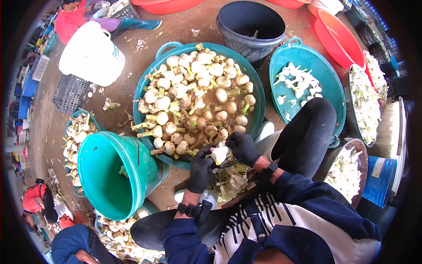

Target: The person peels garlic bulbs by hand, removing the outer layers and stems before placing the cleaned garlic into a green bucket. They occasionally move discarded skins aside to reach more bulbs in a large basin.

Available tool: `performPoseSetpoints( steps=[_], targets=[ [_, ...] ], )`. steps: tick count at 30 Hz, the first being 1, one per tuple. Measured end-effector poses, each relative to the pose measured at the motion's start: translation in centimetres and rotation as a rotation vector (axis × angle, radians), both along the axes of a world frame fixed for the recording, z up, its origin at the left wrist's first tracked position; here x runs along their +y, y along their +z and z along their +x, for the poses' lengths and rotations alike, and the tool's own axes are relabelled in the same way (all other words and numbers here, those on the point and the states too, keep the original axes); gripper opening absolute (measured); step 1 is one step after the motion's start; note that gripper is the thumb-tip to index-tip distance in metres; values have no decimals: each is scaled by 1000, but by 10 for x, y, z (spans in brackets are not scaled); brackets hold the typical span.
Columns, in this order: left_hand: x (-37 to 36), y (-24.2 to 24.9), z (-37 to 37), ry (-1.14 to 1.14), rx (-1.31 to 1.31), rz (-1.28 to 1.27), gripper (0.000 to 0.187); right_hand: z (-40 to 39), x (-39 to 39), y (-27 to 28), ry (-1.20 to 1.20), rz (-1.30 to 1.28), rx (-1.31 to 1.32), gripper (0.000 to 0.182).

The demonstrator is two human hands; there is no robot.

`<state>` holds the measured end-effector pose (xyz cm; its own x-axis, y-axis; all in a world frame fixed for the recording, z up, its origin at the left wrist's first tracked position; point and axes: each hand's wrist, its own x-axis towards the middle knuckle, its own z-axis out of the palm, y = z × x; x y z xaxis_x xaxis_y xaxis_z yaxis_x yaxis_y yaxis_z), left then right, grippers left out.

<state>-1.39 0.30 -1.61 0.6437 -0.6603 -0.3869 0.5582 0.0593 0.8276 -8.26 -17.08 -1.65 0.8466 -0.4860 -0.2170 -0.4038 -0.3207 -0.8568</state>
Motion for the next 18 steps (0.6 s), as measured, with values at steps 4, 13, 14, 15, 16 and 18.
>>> performPoseSetpoints(
  steps=[4,13,14,15,16,18],
  targets=[
    [-2,9,6,-1,202,-122,28,1,-1,9,99,56,-75,11],
    [-7,14,1,-135,-407,97,21,3,1,63,265,53,-318,35],
    [-9,15,-1,-90,-213,19,22,3,1,65,307,62,-280,33],
    [-10,16,-2,-46,-20,-56,24,2,2,67,351,73,-244,31],
    [-10,16,-3,-96,-108,-4,26,3,3,68,395,86,-209,28],
    [-8,15,-5,-193,-284,103,29,3,6,55,307,-25,-277,18]
  ],
)
